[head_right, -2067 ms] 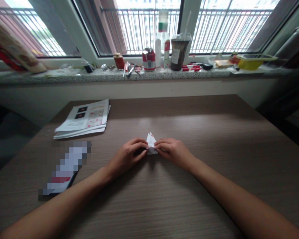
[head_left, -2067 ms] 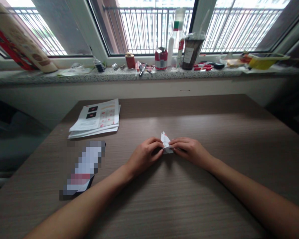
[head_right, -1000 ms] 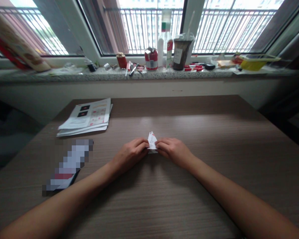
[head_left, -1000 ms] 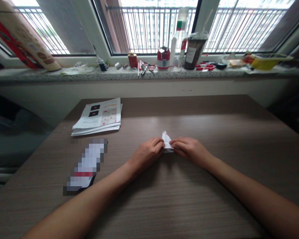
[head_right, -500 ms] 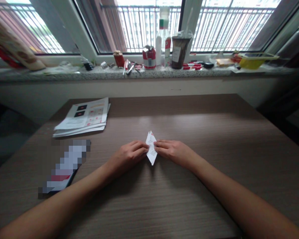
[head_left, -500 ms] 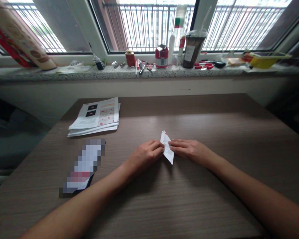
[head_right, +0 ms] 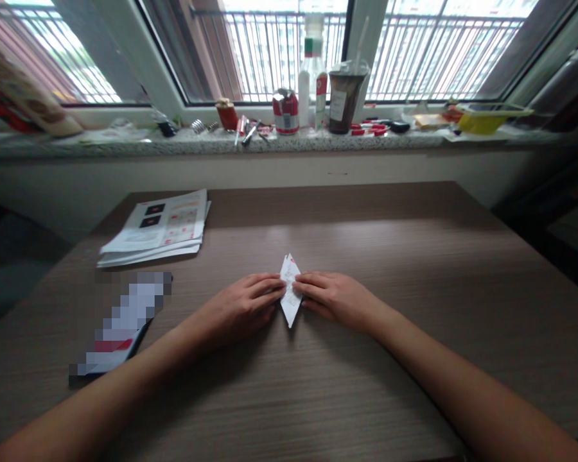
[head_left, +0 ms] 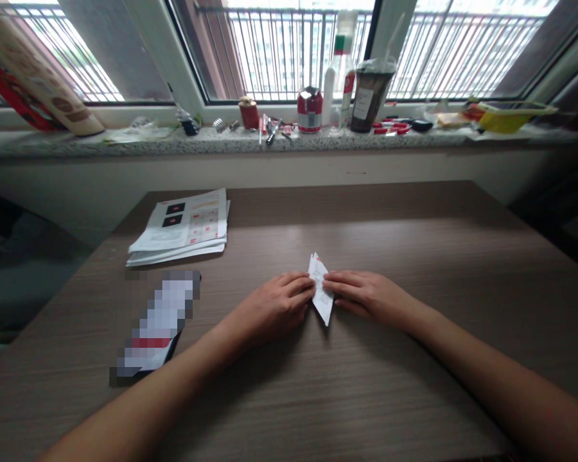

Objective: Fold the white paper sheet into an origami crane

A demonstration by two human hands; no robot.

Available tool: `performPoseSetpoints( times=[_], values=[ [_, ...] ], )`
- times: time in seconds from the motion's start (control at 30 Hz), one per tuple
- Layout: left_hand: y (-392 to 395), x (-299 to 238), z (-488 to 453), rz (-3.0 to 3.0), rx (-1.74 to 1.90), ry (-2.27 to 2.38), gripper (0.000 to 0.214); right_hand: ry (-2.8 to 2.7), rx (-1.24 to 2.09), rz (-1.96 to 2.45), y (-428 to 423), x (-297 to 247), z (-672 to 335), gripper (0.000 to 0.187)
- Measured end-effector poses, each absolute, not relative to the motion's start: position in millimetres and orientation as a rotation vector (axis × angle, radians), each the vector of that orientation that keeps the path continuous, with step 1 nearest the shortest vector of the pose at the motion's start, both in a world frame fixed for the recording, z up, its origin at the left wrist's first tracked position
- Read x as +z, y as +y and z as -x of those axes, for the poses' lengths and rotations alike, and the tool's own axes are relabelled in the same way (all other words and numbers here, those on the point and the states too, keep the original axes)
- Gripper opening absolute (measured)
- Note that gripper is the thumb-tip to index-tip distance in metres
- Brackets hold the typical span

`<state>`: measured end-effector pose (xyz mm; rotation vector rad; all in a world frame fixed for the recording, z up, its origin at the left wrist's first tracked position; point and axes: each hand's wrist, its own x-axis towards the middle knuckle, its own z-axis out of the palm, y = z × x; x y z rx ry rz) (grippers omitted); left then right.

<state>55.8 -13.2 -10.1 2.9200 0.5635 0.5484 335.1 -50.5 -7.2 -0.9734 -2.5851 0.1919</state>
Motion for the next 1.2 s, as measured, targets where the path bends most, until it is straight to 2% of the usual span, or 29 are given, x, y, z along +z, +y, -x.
performPoseSetpoints(
  times=[0.13, 0.3, 0.43, 0.87, 1.2],
  values=[
    [-15, -12, -56, -2.903, 0.549, 0.571, 0.038, -2.638, 0.154, 0.978, -52, -9, -335, 0.043],
    [-19, -10, -58, -2.848, 0.551, 0.641, 0.031, -2.635, 0.192, 0.996, -55, -11, -336, 0.049],
    [-22, -8, -58, -2.845, 0.502, 0.684, 0.038, -2.64, 0.212, 1.029, -57, -12, -336, 0.051],
    [-21, -6, -49, -2.699, 0.383, 0.704, 0.041, -2.61, 0.428, 0.982, -52, -15, -350, 0.046],
    [-18, -10, -49, -2.641, 0.428, 0.722, 0.039, -2.664, 0.331, 0.989, -52, -17, -348, 0.046]
  ],
)
